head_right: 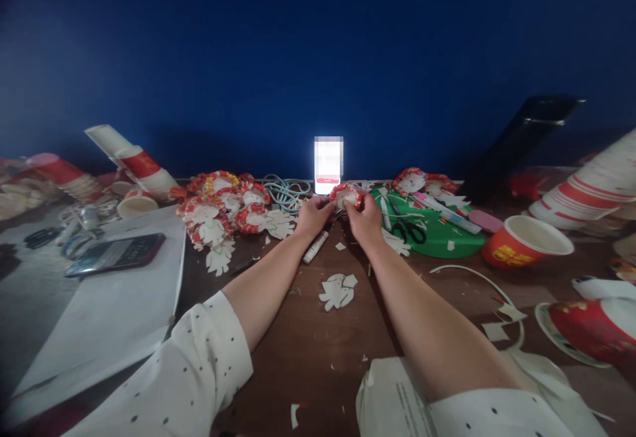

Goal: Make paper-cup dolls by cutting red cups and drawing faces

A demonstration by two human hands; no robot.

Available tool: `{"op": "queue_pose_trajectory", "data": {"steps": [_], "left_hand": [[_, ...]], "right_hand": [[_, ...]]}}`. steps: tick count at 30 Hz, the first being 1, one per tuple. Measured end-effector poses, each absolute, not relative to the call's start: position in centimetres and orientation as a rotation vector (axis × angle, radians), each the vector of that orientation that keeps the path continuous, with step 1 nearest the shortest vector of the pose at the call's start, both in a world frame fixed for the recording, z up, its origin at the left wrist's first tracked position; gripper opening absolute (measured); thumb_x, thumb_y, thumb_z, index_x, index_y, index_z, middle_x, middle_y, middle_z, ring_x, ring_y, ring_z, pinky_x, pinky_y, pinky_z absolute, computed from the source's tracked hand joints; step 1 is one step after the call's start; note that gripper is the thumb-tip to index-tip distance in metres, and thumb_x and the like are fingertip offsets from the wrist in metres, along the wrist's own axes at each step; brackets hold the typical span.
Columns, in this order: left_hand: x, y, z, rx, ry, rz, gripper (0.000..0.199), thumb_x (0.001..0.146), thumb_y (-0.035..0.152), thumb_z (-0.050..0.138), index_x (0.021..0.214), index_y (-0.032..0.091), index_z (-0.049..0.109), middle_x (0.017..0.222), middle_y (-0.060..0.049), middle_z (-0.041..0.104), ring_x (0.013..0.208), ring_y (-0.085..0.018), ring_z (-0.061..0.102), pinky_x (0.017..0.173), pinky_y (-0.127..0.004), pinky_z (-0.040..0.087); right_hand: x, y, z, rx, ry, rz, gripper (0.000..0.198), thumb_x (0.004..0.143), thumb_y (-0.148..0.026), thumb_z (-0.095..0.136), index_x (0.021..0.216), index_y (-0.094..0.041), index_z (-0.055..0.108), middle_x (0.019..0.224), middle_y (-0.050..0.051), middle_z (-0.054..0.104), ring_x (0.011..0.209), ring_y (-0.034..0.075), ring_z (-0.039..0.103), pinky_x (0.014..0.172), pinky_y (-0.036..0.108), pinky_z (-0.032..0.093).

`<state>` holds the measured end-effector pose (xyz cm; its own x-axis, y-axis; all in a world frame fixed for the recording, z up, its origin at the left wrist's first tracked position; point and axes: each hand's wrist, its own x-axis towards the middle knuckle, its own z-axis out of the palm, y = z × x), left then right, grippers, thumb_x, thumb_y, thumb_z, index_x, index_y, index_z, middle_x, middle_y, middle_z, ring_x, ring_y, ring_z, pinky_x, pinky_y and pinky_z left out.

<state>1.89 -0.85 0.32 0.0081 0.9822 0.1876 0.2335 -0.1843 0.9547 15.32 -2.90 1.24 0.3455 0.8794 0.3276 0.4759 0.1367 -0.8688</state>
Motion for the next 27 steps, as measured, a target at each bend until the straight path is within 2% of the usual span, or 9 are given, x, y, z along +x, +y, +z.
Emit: {"op": "queue_pose_trajectory", "data": {"steps": [4, 10, 14, 19, 27], "left_hand": [[1.97, -0.85, 0.56, 1.502, 1.328, 1.227, 0.025, 0.078, 0.033, 0.065, 0.091, 0.014, 0.071, 0.078, -0.005, 0.07, 0.074, -0.016, 0.064, 0.074, -0.028, 0.05], [2.09, -0.89, 0.87, 1.409, 1.369, 1.262, 0.03, 0.075, 0.031, 0.069, 0.1, 0.016, 0.068, 0.082, -0.005, 0.071, 0.077, -0.016, 0.065, 0.077, -0.029, 0.05], [2.0, -0.8, 0.72, 1.453, 1.379, 1.262, 0.025, 0.078, 0.034, 0.064, 0.095, 0.016, 0.069, 0.081, -0.005, 0.07, 0.076, -0.016, 0.064, 0.075, -0.029, 0.051], [1.92, -0.74, 0.56, 1.465, 1.366, 1.236, 0.027, 0.081, 0.037, 0.058, 0.094, 0.015, 0.069, 0.077, -0.004, 0.068, 0.063, -0.014, 0.061, 0.064, -0.027, 0.05], [1.92, -0.71, 0.69, 1.416, 1.423, 1.242, 0.022, 0.078, 0.036, 0.062, 0.084, 0.016, 0.07, 0.071, -0.003, 0.067, 0.07, -0.016, 0.062, 0.067, -0.025, 0.048]], "right_hand": [[15.32, -2.68, 1.15, -1.478, -1.328, 0.438, 0.048, 0.071, -0.039, 0.061, 0.113, -0.016, 0.06, 0.101, 0.01, 0.068, 0.087, 0.025, 0.063, 0.083, 0.041, 0.048], [15.19, -2.58, 1.08, -1.482, -1.378, 0.43, 0.047, 0.072, -0.039, 0.06, 0.114, -0.017, 0.06, 0.103, 0.01, 0.068, 0.09, 0.026, 0.062, 0.085, 0.042, 0.048], [14.98, -2.6, 1.07, -1.471, -1.398, 0.447, 0.048, 0.074, -0.039, 0.059, 0.117, -0.017, 0.059, 0.106, 0.011, 0.067, 0.094, 0.026, 0.062, 0.084, 0.041, 0.049], [14.84, -2.47, 1.17, -1.484, -1.427, 0.435, 0.049, 0.073, -0.039, 0.06, 0.117, -0.016, 0.059, 0.108, 0.012, 0.067, 0.094, 0.027, 0.063, 0.087, 0.042, 0.047], [14.75, -2.21, 1.09, -1.467, -1.44, 0.423, 0.05, 0.072, -0.041, 0.059, 0.117, -0.018, 0.06, 0.108, 0.011, 0.068, 0.094, 0.027, 0.062, 0.087, 0.042, 0.047]]}}
